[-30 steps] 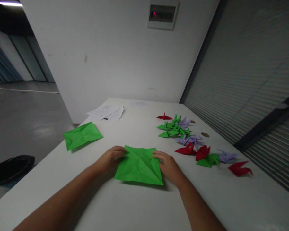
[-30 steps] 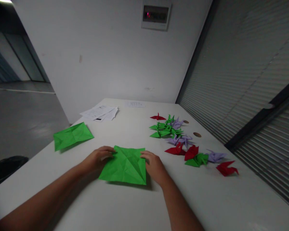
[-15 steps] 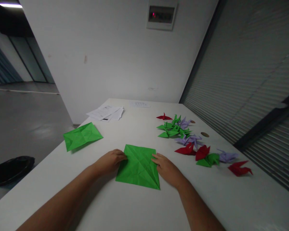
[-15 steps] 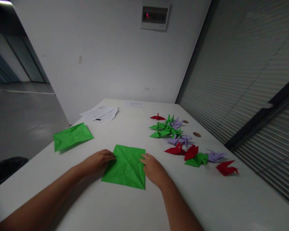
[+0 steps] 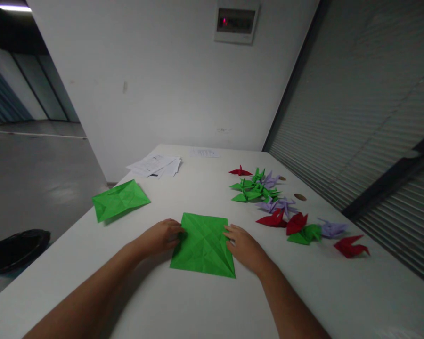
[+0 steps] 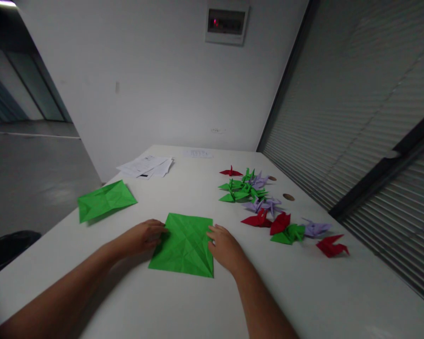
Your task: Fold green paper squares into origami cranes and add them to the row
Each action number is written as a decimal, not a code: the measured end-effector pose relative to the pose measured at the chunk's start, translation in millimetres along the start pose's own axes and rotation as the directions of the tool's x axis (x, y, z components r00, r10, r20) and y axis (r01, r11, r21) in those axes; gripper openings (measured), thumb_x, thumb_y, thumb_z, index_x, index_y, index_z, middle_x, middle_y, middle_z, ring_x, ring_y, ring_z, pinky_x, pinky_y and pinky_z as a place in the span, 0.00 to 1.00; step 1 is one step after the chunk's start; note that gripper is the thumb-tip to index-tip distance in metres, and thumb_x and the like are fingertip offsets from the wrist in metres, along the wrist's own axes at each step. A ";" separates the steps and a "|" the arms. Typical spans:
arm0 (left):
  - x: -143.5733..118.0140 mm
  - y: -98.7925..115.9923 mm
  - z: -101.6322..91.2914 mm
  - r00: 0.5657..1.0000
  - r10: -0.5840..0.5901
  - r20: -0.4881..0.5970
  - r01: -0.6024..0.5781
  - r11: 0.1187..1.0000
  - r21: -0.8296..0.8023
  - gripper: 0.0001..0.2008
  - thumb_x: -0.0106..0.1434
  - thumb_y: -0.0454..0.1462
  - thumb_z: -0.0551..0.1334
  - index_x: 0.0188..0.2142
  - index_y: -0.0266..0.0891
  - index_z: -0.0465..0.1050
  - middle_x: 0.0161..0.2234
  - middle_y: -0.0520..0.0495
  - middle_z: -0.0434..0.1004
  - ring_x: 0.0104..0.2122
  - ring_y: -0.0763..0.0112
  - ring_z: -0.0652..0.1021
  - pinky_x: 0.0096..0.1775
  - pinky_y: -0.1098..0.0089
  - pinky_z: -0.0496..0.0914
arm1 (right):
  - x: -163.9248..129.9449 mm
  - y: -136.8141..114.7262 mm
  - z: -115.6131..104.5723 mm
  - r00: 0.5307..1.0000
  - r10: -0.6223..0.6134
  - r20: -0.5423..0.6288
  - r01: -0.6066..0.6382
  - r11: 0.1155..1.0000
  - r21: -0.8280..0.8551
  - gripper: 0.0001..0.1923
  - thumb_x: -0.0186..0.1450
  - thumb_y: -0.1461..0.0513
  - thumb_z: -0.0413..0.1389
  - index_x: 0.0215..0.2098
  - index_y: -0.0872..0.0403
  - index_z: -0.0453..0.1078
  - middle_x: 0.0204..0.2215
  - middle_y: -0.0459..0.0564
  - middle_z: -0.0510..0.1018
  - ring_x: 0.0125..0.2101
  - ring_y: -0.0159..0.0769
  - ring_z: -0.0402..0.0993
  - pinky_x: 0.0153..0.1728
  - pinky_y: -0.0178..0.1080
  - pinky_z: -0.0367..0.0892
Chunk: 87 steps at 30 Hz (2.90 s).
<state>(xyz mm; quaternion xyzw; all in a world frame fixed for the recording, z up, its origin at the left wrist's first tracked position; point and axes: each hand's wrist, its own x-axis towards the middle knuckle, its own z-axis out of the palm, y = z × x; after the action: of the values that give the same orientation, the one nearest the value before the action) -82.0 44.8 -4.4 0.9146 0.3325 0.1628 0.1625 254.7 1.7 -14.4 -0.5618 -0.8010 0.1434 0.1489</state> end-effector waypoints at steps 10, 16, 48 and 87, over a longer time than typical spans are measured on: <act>1.8 -4.6 18.8 0.978 -0.133 -0.159 0.122 0.989 -0.081 0.12 0.67 0.39 0.62 0.49 0.41 0.79 0.48 0.39 0.79 0.48 0.56 0.79 0.54 0.58 0.73 | 0.0 1.7 5.3 0.995 -0.032 -0.098 0.036 0.999 0.037 0.17 0.64 0.66 0.58 0.50 0.57 0.81 0.55 0.62 0.80 0.58 0.51 0.73 0.63 0.54 0.62; 7.6 -8.0 31.4 0.948 -0.261 -0.185 0.261 0.965 -0.026 0.25 0.65 0.43 0.66 0.60 0.41 0.71 0.62 0.34 0.72 0.63 0.47 0.70 0.64 0.49 0.64 | -0.3 -1.6 4.5 0.991 -0.060 -0.121 0.072 0.993 0.096 0.14 0.63 0.65 0.59 0.45 0.52 0.82 0.50 0.57 0.82 0.54 0.49 0.75 0.60 0.51 0.65; 4.2 -4.0 22.5 0.963 -0.268 -0.022 0.267 0.962 -0.055 0.44 0.53 0.42 0.75 0.67 0.42 0.63 0.66 0.33 0.64 0.65 0.42 0.66 0.64 0.45 0.61 | 4.3 -7.2 12.5 0.968 0.207 -0.145 -0.126 0.892 0.433 0.34 0.59 0.67 0.60 0.63 0.53 0.65 0.48 0.54 0.79 0.44 0.43 0.78 0.49 0.46 0.72; 6.6 -8.8 22.8 0.856 -0.485 -0.181 0.309 0.759 -0.573 0.19 0.55 0.35 0.67 0.47 0.41 0.72 0.30 0.53 0.78 0.29 0.69 0.74 0.33 0.69 0.67 | 5.3 -5.2 8.9 0.923 0.373 0.091 -0.284 0.504 0.815 0.25 0.50 0.59 0.63 0.46 0.52 0.67 0.32 0.42 0.78 0.12 0.23 0.62 0.10 0.28 0.49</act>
<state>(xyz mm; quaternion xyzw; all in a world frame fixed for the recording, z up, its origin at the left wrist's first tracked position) -72.7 51.2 -27.1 0.7031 0.4854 0.3535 0.3809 245.0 4.4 -20.1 -0.5770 -0.5139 0.4938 0.3990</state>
